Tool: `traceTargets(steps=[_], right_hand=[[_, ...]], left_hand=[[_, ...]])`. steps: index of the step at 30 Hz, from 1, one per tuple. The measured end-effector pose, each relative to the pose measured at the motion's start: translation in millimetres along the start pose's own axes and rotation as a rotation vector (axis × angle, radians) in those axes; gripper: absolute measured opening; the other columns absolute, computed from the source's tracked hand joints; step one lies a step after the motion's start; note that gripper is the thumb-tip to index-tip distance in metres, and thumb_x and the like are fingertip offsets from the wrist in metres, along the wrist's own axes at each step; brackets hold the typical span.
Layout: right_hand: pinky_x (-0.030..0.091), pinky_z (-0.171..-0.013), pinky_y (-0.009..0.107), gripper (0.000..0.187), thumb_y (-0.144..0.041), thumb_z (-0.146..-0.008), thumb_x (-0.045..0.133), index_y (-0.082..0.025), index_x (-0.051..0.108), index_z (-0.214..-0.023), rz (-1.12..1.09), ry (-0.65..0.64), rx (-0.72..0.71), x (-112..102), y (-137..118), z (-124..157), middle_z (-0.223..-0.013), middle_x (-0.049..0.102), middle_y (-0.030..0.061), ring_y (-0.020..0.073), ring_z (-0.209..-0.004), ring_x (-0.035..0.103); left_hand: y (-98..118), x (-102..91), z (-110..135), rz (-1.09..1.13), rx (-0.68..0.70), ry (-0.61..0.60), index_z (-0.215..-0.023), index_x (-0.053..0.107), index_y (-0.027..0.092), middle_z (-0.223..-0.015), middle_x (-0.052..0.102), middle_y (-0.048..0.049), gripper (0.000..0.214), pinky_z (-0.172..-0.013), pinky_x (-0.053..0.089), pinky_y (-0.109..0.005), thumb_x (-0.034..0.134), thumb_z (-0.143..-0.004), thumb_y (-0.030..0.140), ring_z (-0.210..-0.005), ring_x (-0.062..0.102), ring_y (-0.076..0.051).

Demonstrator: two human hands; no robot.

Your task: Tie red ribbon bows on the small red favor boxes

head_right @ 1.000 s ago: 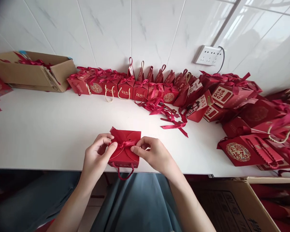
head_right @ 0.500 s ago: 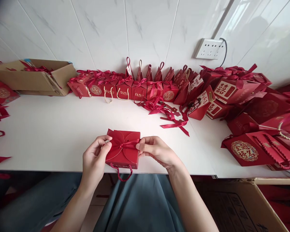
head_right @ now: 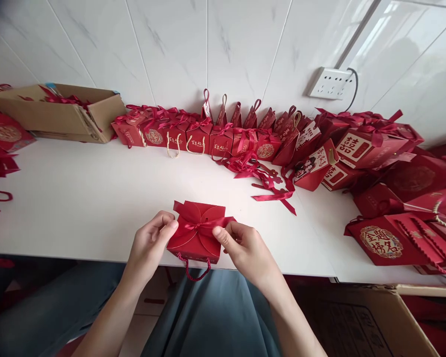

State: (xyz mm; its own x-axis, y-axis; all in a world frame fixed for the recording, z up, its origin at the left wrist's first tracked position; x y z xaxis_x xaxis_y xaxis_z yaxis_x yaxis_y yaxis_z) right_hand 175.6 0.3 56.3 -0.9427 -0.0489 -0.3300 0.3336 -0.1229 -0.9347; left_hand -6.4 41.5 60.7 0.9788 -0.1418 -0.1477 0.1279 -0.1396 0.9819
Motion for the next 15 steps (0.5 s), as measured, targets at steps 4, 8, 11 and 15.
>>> traceTargets(steps=[4,8,11,15], right_hand=[[0.026,-0.052,0.026,0.047,-0.059,-0.083,0.052,-0.019,0.041,-0.061,-0.068,0.0,-0.015,2,-2,-2,-0.059,0.038,-0.0031,0.0115,-0.057,0.031],[0.028,-0.058,0.026,0.043,-0.052,-0.084,0.056,-0.019,0.04,-0.062,-0.304,-0.043,-0.019,5,4,-7,-0.063,0.039,-0.0027,0.0125,-0.061,0.033],[0.029,-0.061,0.026,0.041,-0.046,-0.084,0.061,-0.019,0.039,-0.063,-0.505,-0.074,-0.014,8,13,-11,-0.065,0.038,-0.0032,0.0123,-0.062,0.033],[0.031,-0.06,0.026,0.041,-0.047,-0.082,0.061,-0.02,0.038,-0.063,-0.614,-0.094,0.007,10,22,-14,-0.064,0.037,-0.0032,0.0127,-0.06,0.033]], left_hand=[[-3,0.6,0,0.028,-0.02,-0.02,-0.06,0.038,0.019,-0.067,0.038,0.0014,0.034,-0.05,0.033,-0.022,0.054,-0.083,0.038,-0.057,0.037,-0.01],[-14,3.7,-2,0.122,-0.085,-0.073,-0.061,0.037,0.019,-0.064,0.033,0.0027,0.035,-0.049,0.028,-0.023,0.053,-0.084,0.04,-0.054,0.031,-0.009],[-20,7.0,-2,0.166,-0.1,-0.105,-0.062,0.036,0.019,-0.063,0.031,0.0034,0.035,-0.05,0.028,-0.023,0.051,-0.086,0.04,-0.055,0.029,-0.01],[-25,10.3,-2,0.184,-0.089,-0.117,-0.064,0.036,0.02,-0.063,0.032,0.0033,0.035,-0.051,0.028,-0.023,0.049,-0.087,0.041,-0.056,0.029,-0.01]])
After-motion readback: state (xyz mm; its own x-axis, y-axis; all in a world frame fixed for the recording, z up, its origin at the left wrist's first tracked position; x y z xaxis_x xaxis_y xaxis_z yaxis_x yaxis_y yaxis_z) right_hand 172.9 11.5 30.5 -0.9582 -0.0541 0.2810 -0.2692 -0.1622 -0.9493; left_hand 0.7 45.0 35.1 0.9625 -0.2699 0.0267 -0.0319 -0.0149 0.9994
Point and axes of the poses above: each hand's wrist, its own z-axis away from the middle knuckle, its own x-axis out of the palm, y = z × x, the point moved 6 cm from there along -z, towards the middle knuckle
